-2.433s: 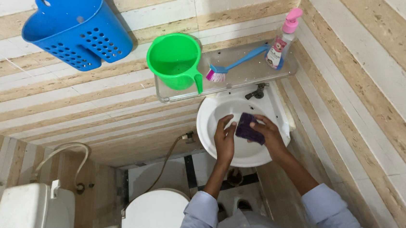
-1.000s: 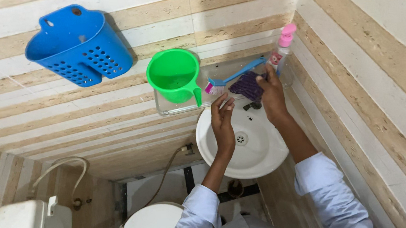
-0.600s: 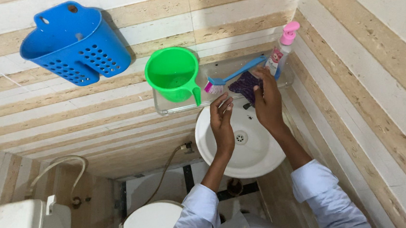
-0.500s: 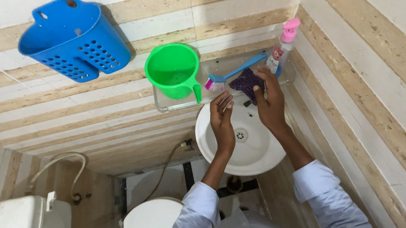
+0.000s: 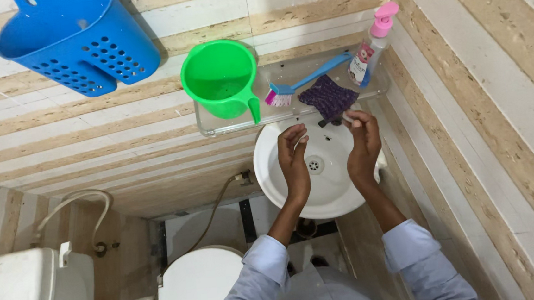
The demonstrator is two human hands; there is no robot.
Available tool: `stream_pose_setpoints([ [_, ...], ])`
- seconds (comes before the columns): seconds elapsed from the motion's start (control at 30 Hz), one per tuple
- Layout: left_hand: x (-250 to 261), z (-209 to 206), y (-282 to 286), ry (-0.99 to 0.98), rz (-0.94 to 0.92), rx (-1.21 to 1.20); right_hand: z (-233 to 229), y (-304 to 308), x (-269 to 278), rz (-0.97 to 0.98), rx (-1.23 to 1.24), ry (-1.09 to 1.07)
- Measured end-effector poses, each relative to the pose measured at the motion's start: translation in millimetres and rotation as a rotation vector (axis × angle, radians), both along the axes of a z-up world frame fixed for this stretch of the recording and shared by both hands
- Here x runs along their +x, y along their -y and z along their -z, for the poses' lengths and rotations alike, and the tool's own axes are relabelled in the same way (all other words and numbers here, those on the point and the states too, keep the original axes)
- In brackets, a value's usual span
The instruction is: The person scrubs a small white bathroom sink with a purple sponge, repeatedly wiping the basin and rim. The person then rinses their hands under the running tap.
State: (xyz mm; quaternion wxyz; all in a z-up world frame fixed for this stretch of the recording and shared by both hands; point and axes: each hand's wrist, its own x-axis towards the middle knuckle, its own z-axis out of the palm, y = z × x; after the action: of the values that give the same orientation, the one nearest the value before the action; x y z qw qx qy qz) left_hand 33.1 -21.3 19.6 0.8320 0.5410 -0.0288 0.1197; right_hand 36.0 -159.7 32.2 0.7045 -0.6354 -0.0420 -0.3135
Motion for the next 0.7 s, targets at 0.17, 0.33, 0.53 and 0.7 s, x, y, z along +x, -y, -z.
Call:
stream_pose_setpoints([
  [0.17, 2.3, 28.5, 0.8, -0.027, 0.019, 0.005, 40.8, 6.1, 3.4, -0.098, 0.106, -0.151],
  [0.33, 7.3, 56.0, 3.0, -0.09, 0.029, -0.008, 76.3, 11.4, 7.1, -0.178, 0.078, -0.317],
  [0.53, 12.5, 77.5, 4.3, -0.165, 0.047, -0.057, 102.7, 16.8, 18.7, -0.242, 0.032, -0.426],
  [0.7, 22.2, 96.5, 7.2, -0.243, 0.053, -0.099, 109.0, 22.0, 33.0, -0.236, -0.051, -0.479],
])
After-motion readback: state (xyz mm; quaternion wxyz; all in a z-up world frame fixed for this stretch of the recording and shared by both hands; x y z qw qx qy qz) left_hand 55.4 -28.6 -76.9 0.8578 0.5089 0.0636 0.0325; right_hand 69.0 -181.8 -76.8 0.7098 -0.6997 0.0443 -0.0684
